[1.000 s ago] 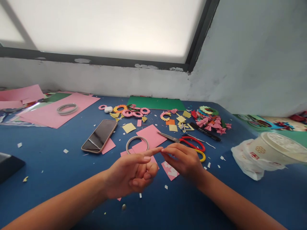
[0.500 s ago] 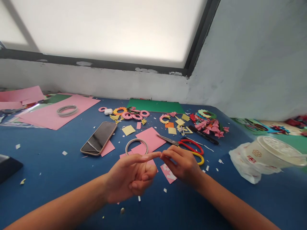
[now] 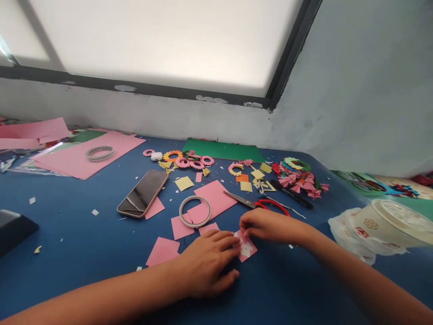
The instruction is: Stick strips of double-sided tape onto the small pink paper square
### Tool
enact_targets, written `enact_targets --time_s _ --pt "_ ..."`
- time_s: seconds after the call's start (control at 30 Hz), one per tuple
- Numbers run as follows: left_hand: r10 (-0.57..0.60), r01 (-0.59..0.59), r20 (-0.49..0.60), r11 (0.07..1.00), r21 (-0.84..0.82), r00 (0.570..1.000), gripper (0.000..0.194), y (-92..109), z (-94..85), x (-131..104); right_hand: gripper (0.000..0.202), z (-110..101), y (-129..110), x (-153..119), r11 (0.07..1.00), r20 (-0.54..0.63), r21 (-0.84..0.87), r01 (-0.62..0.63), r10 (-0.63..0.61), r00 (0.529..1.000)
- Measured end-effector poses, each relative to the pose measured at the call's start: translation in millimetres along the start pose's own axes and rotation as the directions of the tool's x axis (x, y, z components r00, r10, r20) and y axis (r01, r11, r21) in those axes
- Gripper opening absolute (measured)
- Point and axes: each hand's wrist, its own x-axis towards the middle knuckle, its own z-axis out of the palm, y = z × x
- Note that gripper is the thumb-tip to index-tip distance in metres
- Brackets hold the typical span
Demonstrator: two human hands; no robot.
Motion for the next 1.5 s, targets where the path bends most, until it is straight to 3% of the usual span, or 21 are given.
enact_targets --time_s 0.17,0.8,1.17,1.5 --pt "0.019 -0.021 0.023 0.998 0.055 1.000 0.047 2 4.5 2 0.022 -7 -6 3 0.998 0.091 -0.067 -0.007 0.013 0.996" --pt "0.028 -0.035 0.057 0.991 0.126 0.998 0.047 2 3.8 1 0.020 -10 -9 18 0.983 0.183 -0.183 -0.016 0.050 0.982" --pt "0.023 -0.032 0.065 0.989 0.144 0.998 0.046 2 4.3 2 0.021 -2 -9 17 0.968 0.158 -0.251 -0.019 0.060 0.986" --pt "0.018 -0.027 0.060 0.987 0.157 0.998 0.045 0 5.0 2 0.016 -1 -15 8 0.958 0.052 -0.283 -0.053 0.070 0.996"
